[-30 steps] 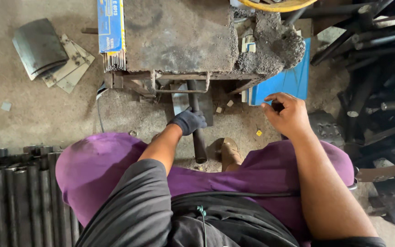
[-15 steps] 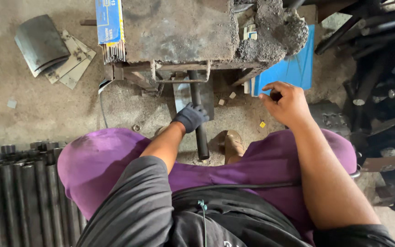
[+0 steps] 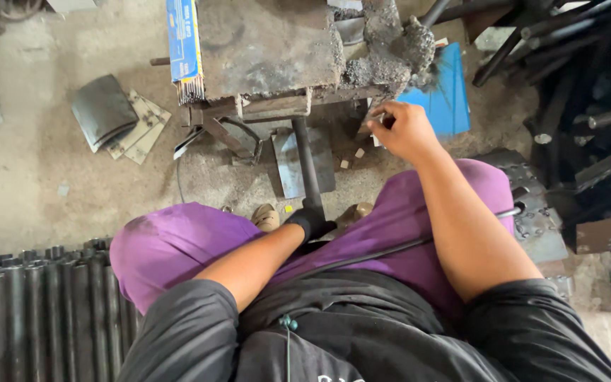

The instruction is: The person sits on the floor and uses a welding torch to weld a metal pipe and a metal sheet. They hold the metal pieces with gloved hands and apply the torch to create a weld, generating bright sparks.

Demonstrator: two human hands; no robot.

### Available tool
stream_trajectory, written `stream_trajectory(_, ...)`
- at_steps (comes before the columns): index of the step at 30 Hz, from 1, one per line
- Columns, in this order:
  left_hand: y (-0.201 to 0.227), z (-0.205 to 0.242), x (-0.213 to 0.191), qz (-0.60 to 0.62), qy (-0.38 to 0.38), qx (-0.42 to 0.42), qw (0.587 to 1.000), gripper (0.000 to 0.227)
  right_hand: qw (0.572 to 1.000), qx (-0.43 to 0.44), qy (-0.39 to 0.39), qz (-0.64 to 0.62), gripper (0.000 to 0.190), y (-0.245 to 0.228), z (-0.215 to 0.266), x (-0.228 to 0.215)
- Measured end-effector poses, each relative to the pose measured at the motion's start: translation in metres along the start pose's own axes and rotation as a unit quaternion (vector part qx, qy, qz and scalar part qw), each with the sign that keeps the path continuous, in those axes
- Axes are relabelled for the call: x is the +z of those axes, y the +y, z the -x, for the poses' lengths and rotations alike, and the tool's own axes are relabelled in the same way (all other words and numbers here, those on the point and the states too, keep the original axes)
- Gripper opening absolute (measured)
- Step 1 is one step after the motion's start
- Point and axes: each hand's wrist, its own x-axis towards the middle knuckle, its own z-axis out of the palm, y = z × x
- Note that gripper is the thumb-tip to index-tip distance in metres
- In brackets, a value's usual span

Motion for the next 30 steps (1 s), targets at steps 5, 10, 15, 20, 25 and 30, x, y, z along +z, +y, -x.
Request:
stream_trajectory(5, -0.033, -0.043, 0.038, -0.264, -0.020, 0.229, 0.937, 0.051, 0.998, -0.037, 0.006, -0.045, 0.018, -0.003, 0.016, 0.010)
stream_trajectory(10, -0.035, -0.072, 0.049, 0.028, 0.025, 0.042, 0.998, 0.058, 0.996, -0.051, 0.045, 0.054, 0.019, -0.003, 0.034, 0.011)
stream_trajectory(15, -0.019, -0.034, 0.037, 0.192, 0.029, -0.047, 0.980, 0.072, 0.999, 0.012, 0.044, 0.017, 0.019, 0.020, 0.045, 0.026)
stream_trajectory(20, -0.006, -0.023, 0.032, 0.229, 0.037, -0.062, 0.971, 0.070, 0.998, -0.020, 0.033, 0.039, 0.019, 0.035, 0.029, 0.039)
stream_trajectory(25, -0.015, -0.026, 0.034, 0.230, 0.039, -0.069, 0.970, 0.069, 0.999, -0.021, 0.032, 0.022, 0.018, 0.030, 0.017, 0.050)
stream_trajectory(30, -0.024, -0.027, 0.036, 0.226, 0.034, -0.060, 0.972, 0.068, 0.999, -0.002, 0.010, 0.041, 0.019, 0.035, 0.017, 0.049)
